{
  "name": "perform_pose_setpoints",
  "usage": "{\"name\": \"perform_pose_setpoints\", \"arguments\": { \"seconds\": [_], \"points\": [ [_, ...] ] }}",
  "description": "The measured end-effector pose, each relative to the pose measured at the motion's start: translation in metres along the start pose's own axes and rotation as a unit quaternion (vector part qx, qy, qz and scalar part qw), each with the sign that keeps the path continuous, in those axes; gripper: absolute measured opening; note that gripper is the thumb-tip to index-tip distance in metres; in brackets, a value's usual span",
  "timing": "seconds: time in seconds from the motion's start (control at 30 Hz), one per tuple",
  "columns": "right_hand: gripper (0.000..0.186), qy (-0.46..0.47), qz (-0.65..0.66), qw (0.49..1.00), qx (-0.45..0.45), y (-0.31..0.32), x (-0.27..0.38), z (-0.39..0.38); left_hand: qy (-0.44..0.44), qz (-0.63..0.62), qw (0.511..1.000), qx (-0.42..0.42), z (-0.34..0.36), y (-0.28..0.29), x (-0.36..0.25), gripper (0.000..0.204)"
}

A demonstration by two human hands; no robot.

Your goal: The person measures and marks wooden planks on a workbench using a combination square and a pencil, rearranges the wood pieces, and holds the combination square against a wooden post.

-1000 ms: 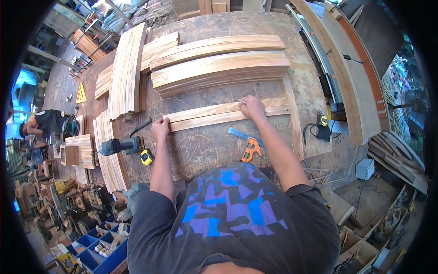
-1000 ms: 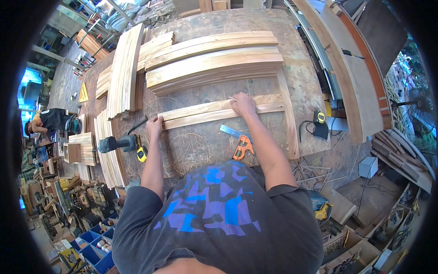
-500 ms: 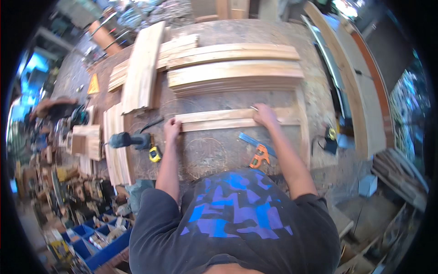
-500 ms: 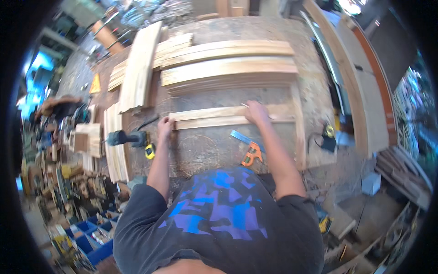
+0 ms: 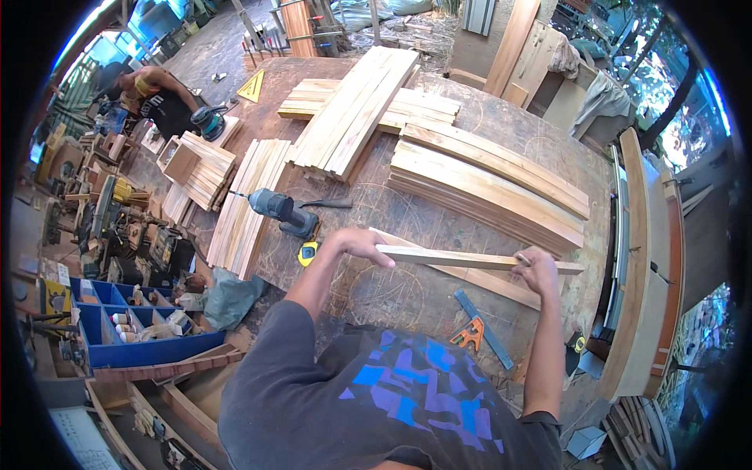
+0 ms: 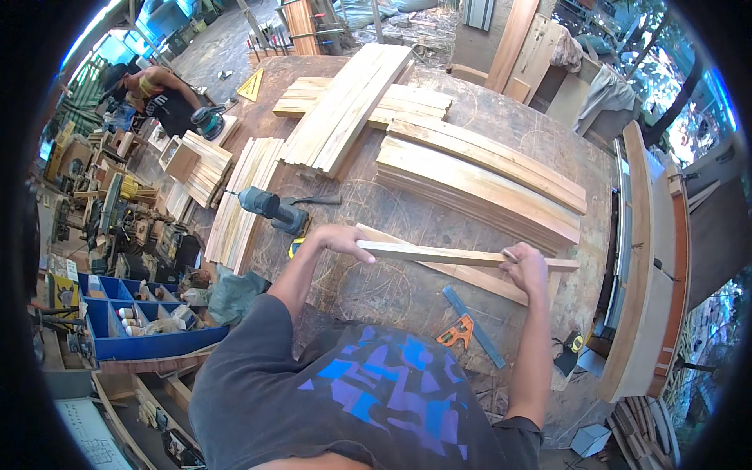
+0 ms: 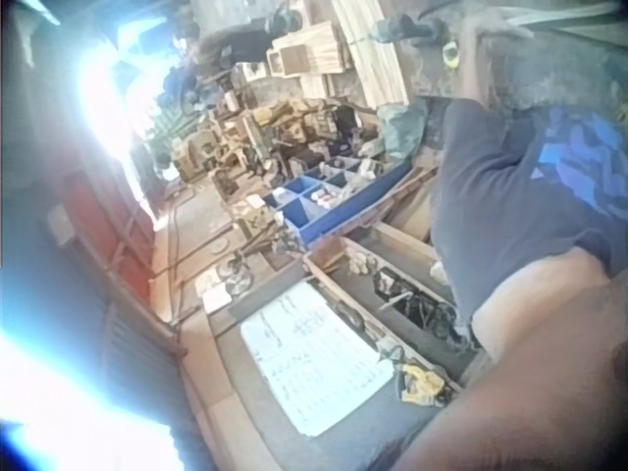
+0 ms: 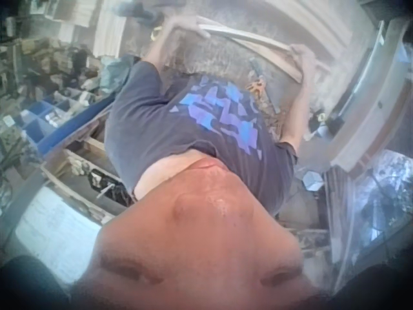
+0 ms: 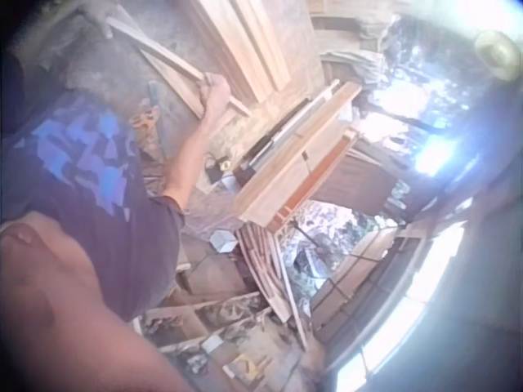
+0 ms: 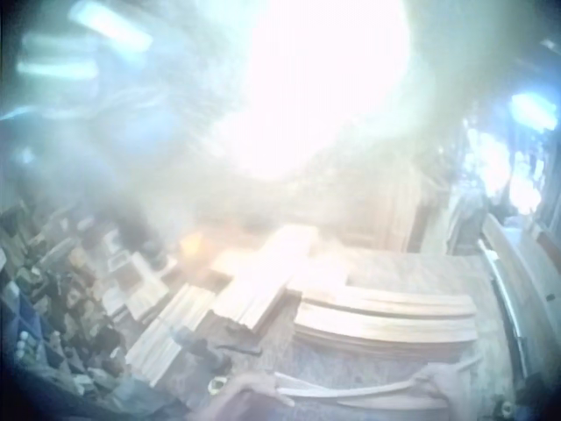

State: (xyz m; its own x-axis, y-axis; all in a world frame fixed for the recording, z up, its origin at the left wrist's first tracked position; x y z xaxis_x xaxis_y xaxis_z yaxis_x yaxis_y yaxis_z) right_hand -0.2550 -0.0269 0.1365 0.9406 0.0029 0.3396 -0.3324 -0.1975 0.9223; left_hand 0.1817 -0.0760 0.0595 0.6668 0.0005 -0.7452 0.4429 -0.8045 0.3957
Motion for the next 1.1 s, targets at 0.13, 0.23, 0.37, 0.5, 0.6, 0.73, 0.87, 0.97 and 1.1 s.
{"name": "perform_pose_setpoints", "arguments": {
  "seconds": [0.13, 0.23, 0.37, 0.5, 0.6, 0.73, 0.87, 0.97, 1.1],
  "points": [
    [0.03, 0.021, -0.035, 0.995, -0.087, 0.05, 0.033, 0.003, -0.052, 0.005, 0.998, 0.034, -0.015, -0.021, -0.067, 0.047],
    [0.027, 0.064, 0.018, 0.885, -0.46, 0.116, 0.072, -0.014, -0.088, -0.128, 0.985, -0.079, -0.02, -0.023, -0.049, 0.041],
    [0.02, -0.009, 0.157, 0.884, -0.44, 0.109, 0.068, -0.019, -0.088, -0.305, 0.905, -0.284, -0.009, 0.028, -0.021, 0.035],
    [0.011, 0.011, 0.221, 0.901, -0.374, 0.048, 0.081, -0.023, 0.042, -0.199, 0.889, -0.411, 0.001, 0.131, -0.003, 0.053],
    [0.011, 0.018, 0.238, 0.893, -0.381, 0.003, 0.071, -0.038, 0.087, -0.061, 0.886, -0.452, 0.041, 0.174, 0.035, 0.055],
    [0.013, -0.071, 0.272, 0.913, -0.294, -0.047, 0.064, -0.054, 0.106, -0.005, 0.883, -0.457, 0.058, 0.178, 0.059, 0.057],
    [0.014, -0.086, 0.279, 0.92, -0.261, -0.079, 0.051, -0.077, 0.161, 0.057, 0.885, -0.433, 0.062, 0.178, 0.029, 0.055],
    [0.014, -0.057, 0.267, 0.92, -0.283, -0.087, 0.05, -0.083, 0.172, 0.093, 0.867, -0.458, 0.06, 0.182, 0.015, 0.049],
    [0.014, -0.09, 0.312, 0.902, -0.286, -0.094, 0.054, -0.09, 0.067, 0.17, 0.806, -0.563, 0.039, 0.173, -0.012, 0.041]
  ]
}}
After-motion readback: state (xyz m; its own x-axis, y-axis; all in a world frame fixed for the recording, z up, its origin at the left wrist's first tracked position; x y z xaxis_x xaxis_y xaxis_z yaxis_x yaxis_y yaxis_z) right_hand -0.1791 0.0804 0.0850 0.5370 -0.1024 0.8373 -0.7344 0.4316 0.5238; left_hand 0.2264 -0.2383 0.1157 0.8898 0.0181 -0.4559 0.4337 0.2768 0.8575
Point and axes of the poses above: each hand's wrist, its own z-axis towards the middle knuckle, its own y-axis out of the back of the hand, x = y × z, the point moved 6 cm from there along z, towards the middle knuckle, and after that the axes turned 6 degrees about -z, right-handed, at the moved point
